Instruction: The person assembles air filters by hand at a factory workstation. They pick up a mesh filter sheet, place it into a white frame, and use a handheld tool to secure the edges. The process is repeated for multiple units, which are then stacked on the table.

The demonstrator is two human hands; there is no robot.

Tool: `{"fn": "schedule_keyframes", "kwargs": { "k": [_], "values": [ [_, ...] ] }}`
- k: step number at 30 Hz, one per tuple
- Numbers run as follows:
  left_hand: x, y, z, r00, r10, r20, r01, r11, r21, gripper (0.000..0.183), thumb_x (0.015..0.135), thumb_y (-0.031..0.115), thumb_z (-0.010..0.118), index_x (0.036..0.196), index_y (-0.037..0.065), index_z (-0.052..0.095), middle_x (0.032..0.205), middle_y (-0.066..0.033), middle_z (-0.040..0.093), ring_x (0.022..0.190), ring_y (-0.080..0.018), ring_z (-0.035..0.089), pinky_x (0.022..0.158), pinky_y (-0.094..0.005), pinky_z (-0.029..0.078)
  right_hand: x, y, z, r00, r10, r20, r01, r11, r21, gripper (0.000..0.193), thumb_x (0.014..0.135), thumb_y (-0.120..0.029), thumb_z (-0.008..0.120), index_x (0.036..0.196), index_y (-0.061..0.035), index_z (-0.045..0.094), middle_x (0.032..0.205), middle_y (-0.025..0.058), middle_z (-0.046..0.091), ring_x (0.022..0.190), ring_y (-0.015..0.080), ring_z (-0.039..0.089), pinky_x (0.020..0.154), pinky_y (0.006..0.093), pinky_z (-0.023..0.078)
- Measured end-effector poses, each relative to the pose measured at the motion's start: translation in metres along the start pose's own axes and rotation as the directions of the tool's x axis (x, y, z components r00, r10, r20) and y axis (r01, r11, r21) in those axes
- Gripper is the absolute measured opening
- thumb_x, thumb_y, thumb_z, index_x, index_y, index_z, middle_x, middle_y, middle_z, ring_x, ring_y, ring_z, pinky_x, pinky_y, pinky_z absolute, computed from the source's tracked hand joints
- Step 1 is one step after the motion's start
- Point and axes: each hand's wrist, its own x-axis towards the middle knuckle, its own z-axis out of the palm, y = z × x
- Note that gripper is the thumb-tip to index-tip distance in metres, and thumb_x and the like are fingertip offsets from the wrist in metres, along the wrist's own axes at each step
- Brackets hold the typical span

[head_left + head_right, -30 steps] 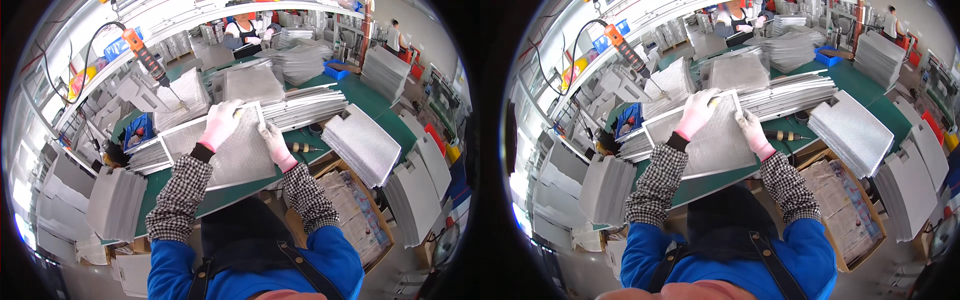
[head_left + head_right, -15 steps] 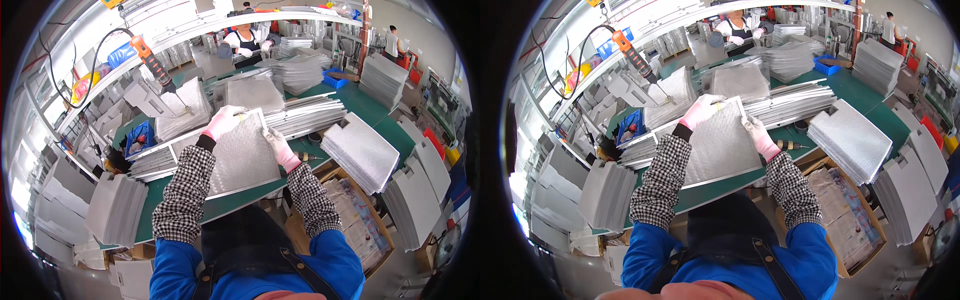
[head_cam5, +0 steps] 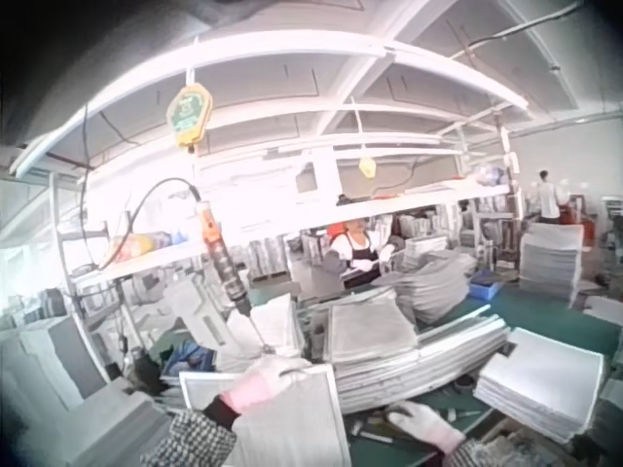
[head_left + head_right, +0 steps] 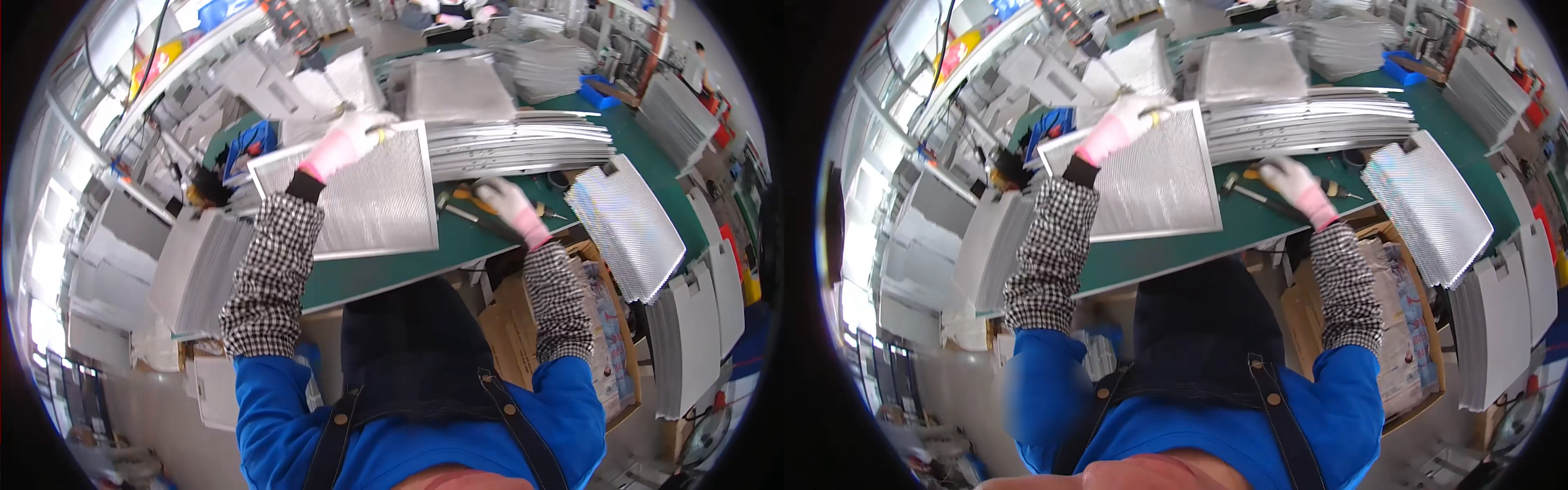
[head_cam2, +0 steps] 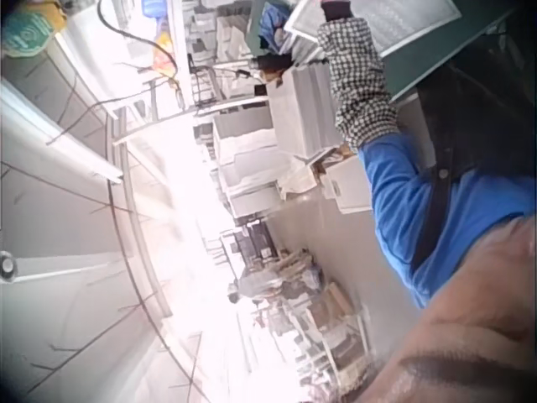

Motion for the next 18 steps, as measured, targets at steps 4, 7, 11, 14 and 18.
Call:
{"fn": "schedule_keyframes", "kwargs": {
  "k": [4,7,11,14,18],
  "values": [
    [-0.011,-0.018,-0.005,0.993,-0.029,-0.118,0.041,0.994,0.099,0.034,0.096,0.034,0.063,0.119,0.010,0.071,0.116,-0.0142,0.072,0.107,-0.0318,0.067,0.096,-0.0385,0.051,-0.001,0.020,-0.032,0.995,0.034,-0.095,-0.096,0.603,-0.792,0.036,0.090,-0.033,0.068,0.118,-0.0106,0.067,0.116,0.0143,0.068,0.109,0.0338,0.066,0.090,0.0467,0.054],
    [0.000,-0.004,-0.007,0.996,-0.028,-0.080,0.032,0.998,0.054,0.037,0.097,0.036,0.062,0.120,0.010,0.071,0.119,-0.0144,0.071,0.110,-0.0324,0.066,0.098,-0.0398,0.050,-0.008,0.067,-0.038,0.992,0.127,0.001,-0.056,0.451,-0.891,0.045,0.085,-0.018,0.065,0.129,-0.0132,0.061,0.112,0.0124,0.067,0.105,0.0322,0.067,0.090,0.0453,0.053],
    [0.012,-0.001,0.003,0.995,0.091,-0.039,-0.092,0.996,-0.019,0.039,0.096,0.037,0.061,0.121,0.008,0.071,0.118,-0.0153,0.071,0.110,-0.0340,0.066,0.098,-0.0417,0.050,-0.004,0.069,-0.027,0.998,0.028,0.059,0.038,0.495,-0.868,0.049,0.080,-0.012,0.065,0.129,-0.0100,0.059,0.110,0.0131,0.066,0.104,0.0342,0.066,0.089,0.0476,0.053],
    [0.013,0.009,0.015,0.980,0.183,-0.079,-0.186,0.982,-0.033,0.039,0.096,0.037,0.062,0.121,0.008,0.071,0.116,-0.0161,0.072,0.109,-0.0348,0.066,0.097,-0.0424,0.050,-0.004,0.083,-0.032,1.000,-0.016,0.007,0.016,0.694,-0.720,0.049,0.075,-0.010,0.067,0.123,-0.0116,0.062,0.111,0.0147,0.064,0.106,0.0369,0.062,0.092,0.0444,0.051],
    [-0.007,0.009,0.006,0.969,0.232,-0.089,-0.231,0.973,0.018,0.039,0.096,0.035,0.060,0.122,0.007,0.070,0.113,-0.0168,0.072,0.108,-0.0354,0.066,0.096,-0.0440,0.050,-0.014,0.083,-0.043,0.994,0.101,-0.035,-0.100,0.773,-0.626,0.050,0.072,-0.016,0.071,0.120,-0.0109,0.062,0.109,0.0170,0.065,0.106,0.0370,0.064,0.092,0.0447,0.052]
  ]
}}
